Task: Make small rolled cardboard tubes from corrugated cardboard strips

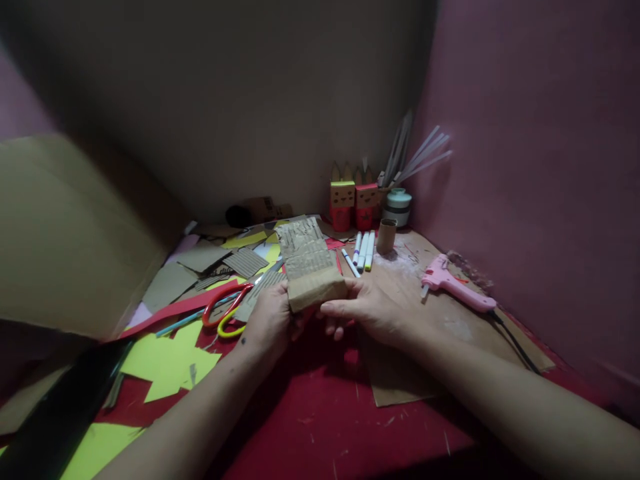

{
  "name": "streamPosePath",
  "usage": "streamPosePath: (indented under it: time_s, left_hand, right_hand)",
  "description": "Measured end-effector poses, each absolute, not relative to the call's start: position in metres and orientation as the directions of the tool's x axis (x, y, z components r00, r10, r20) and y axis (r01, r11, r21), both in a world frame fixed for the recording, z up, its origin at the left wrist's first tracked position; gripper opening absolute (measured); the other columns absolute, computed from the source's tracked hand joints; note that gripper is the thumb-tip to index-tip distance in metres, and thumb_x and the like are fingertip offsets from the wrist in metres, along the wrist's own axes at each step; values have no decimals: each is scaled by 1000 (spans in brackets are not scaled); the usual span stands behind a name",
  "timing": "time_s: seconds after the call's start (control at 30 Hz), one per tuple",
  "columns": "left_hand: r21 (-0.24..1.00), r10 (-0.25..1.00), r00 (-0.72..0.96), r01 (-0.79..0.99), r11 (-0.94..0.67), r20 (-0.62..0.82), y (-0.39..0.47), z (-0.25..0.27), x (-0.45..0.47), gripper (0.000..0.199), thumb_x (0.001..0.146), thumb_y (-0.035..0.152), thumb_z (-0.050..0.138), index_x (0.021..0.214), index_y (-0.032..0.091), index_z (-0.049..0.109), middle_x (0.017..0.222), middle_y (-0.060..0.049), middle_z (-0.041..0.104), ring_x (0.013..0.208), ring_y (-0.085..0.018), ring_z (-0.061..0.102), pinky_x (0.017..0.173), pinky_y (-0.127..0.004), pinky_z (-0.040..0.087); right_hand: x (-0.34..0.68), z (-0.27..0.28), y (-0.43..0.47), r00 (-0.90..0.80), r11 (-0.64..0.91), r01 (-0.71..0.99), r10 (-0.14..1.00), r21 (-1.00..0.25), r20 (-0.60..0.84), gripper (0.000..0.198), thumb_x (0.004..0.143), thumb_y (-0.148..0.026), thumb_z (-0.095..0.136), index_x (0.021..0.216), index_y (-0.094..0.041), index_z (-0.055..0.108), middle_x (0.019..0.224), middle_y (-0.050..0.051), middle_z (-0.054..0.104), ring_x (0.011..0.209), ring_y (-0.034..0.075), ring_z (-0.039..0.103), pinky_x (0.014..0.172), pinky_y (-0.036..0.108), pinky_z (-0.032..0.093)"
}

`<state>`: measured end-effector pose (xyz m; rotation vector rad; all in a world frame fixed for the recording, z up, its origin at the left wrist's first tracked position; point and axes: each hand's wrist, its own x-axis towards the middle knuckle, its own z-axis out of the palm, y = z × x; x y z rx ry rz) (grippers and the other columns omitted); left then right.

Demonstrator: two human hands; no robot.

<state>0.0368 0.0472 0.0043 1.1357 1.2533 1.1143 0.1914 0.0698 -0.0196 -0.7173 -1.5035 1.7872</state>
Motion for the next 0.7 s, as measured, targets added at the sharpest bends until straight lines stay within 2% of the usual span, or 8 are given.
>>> streamPosePath:
  time_s: [0.13,0.33,0.5,0.6,0.7]
  left_hand:
    - [989,995,14,116,95,-98,44,3,39,19,59,19,60,43,15,51,36,3,45,32,-6,34,32,-17,20]
    - [996,990,117,37,75,-79,47,-3,36,11,59,19,57,49,16,54,38,4,48,30,-6,36,29,-17,22]
    - [998,995,83,20,58,-60,46,-2,35,10,57,17,55,47,17,51,37,5,45,30,-6,35,30,-17,22]
    - [999,1000,-20,34,23,-22,48,-7,34,9,61,20,55,53,17,53,36,5,47,30,-7,36,31,-19,23]
    - [1000,1000,-5,26,19,-19,50,-16,34,8,65,22,53,58,17,55,36,4,48,30,-9,38,32,-20,25]
  right_hand:
    - [190,-24,71,-570,-84,-185,820,-979,38,19,67,-29,74,76,-14,67,61,0,66,51,11,60,50,24,51]
    - [189,-24,71,-599,-117,-218,800,-969,39,17,72,-31,71,75,-15,69,65,2,69,54,11,63,54,24,51]
    - [187,-24,70,-627,-156,-219,779,-963,16,16,74,-31,68,80,-16,70,69,4,70,60,13,65,56,24,53]
    - [185,-26,69,-671,-242,-198,740,-950,-48,24,66,-28,73,84,-13,69,72,5,70,56,14,65,50,24,52]
    - [182,-27,68,-671,-333,-167,728,-928,-141,27,59,-26,76,79,-9,68,64,6,69,48,15,63,43,24,51]
